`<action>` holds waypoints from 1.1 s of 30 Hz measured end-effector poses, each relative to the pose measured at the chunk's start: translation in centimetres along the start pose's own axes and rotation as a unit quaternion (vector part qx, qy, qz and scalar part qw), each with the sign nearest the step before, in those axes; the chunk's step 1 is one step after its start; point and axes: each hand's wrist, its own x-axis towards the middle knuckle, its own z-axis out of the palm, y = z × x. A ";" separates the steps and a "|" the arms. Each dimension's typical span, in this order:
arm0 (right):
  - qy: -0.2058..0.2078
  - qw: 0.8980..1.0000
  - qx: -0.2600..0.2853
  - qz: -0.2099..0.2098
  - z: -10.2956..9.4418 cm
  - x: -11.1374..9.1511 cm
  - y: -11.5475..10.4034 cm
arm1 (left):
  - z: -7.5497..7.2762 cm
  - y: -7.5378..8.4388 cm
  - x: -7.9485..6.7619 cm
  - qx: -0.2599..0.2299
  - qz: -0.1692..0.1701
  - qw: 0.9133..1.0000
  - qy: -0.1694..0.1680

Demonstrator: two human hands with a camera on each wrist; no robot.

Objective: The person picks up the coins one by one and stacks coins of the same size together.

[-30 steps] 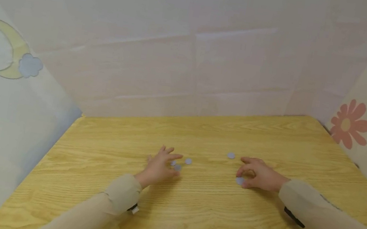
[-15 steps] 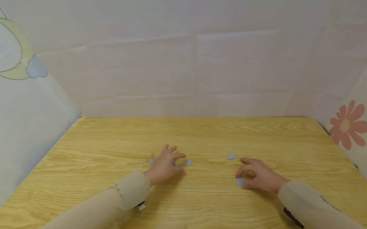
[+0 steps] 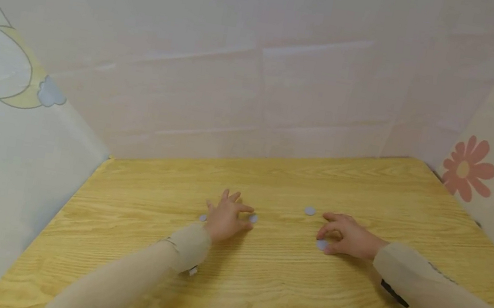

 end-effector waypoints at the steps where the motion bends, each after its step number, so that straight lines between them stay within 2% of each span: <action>1: 0.001 1.000 0.001 0.000 0.0 0.0 0.0 | 0.1 -0.1 0.1 -0.003 -0.001 1.000 -0.003; 12: -0.002 1.000 0.008 0.000 -0.1 0.0 0.0 | 0.4 -1.2 1.4 -0.052 -0.020 0.997 -0.044; 21: -0.002 1.000 0.025 0.008 0.1 0.1 0.1 | 0.5 -1.5 2.1 -0.106 -0.034 0.991 -0.071; 29: -0.001 1.000 0.024 0.008 0.0 0.0 -0.1 | 0.3 -1.0 2.0 -0.109 -0.021 0.992 -0.065; 33: 0.001 1.000 0.017 0.004 0.0 0.0 -0.1 | 0.2 -1.1 2.1 -0.087 -0.013 0.994 -0.064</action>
